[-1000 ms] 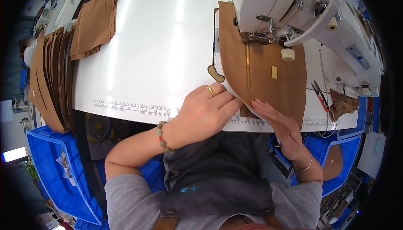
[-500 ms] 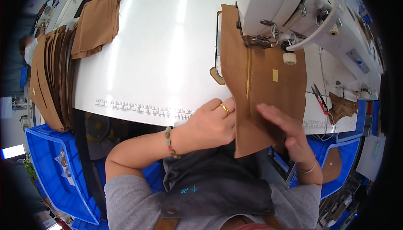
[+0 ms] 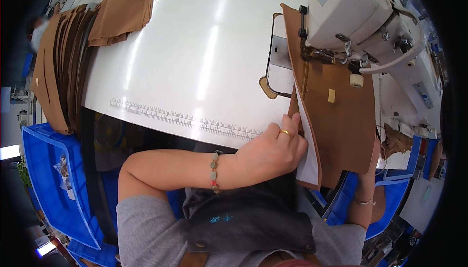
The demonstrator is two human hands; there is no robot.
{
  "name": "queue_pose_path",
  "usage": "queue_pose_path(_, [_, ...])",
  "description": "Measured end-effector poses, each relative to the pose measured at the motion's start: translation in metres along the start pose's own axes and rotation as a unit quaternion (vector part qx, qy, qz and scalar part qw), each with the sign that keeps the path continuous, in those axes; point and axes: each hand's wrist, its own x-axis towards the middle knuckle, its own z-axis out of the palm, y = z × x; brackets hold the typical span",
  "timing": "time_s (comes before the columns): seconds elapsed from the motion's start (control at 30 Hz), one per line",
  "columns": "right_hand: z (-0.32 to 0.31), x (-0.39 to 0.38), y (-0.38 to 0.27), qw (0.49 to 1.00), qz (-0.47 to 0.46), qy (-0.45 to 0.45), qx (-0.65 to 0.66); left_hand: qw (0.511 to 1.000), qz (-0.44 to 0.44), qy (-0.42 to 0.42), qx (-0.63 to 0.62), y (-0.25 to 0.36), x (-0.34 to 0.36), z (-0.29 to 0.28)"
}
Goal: Sewing leather pieces and zippers together using an industrial sewing machine.
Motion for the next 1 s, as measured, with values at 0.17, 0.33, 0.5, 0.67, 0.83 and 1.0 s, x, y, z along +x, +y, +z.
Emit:
queue_pose_path(0.17, [0.018, 0.019, 0.032, 0.997, 0.060, -0.028, 0.042, 1.000, 0.006, 0.001, -0.021, -0.002, -0.001, 0.000])
queue_pose_path(0.33, [0.025, 0.031, 0.032, 0.998, 0.054, -0.038, 0.001, 0.998, -0.002, 0.047, -0.034, -0.003, -0.002, 0.003])
queue_pose_path(0.5, [0.019, 0.039, 0.020, 0.994, 0.012, -0.016, -0.104, 0.998, -0.008, 0.052, -0.035, -0.001, -0.003, 0.005])
queue_pose_path(0.67, [0.006, 0.051, 0.005, 0.962, -0.047, 0.028, -0.269, 0.998, 0.002, 0.039, -0.051, -0.002, -0.002, 0.004])
queue_pose_path(0.83, [-0.001, 0.058, -0.008, 0.895, -0.110, 0.054, -0.429, 0.997, 0.007, 0.040, -0.065, -0.005, -0.002, 0.003])
queue_pose_path(1.0, [0.003, 0.067, -0.021, 0.773, -0.215, 0.075, -0.592, 0.997, 0.017, 0.034, -0.067, -0.006, -0.004, 0.003])
